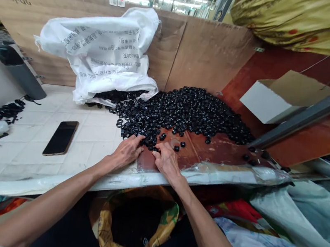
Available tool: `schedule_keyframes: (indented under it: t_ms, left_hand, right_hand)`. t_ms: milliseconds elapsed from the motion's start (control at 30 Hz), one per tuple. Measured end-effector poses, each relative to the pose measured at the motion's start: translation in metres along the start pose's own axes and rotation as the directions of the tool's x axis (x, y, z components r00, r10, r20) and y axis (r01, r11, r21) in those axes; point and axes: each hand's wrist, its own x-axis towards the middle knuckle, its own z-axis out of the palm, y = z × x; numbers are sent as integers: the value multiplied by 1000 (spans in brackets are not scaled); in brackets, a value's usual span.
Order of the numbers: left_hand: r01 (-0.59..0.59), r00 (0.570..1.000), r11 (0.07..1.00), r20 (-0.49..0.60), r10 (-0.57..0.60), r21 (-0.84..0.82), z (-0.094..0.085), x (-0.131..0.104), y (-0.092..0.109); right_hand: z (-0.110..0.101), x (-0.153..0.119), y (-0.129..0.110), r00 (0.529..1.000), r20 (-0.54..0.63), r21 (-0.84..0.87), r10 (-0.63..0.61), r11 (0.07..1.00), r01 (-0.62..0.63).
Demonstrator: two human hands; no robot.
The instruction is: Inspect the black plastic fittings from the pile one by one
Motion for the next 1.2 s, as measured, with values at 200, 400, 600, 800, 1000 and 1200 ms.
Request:
schedule_keyframes:
  t_ms: [200,400,600,800,1000,1200]
  left_hand:
    - [-98,993,994,-66,94,-55,3,-12,-10]
    - [-19,1000,970,-23,14,-243,3,-16,-13]
    - [182,983,637,143,-112,-749,-1,-11,-11]
    - [232,971,239,210,-117,-943,-11,-11,-5]
    - [252,953,190,209,-219,-949,-15,-7,3]
    - [173,972,296,114,-207,-939,-9,-6,4]
  right_hand:
    - [5,-11,2,990,-99,156,-105,980,119]
    - [1,-15,-3,986,-105,405,-129,900,160]
    - [7,4,-6,988,4,500,-154,856,132]
    - [12,16,-4,996,-16,715,-89,695,74]
    - [11,13,-7,999,-48,799,2,600,37]
    - [6,9,-11,979,-155,721,-133,662,204]
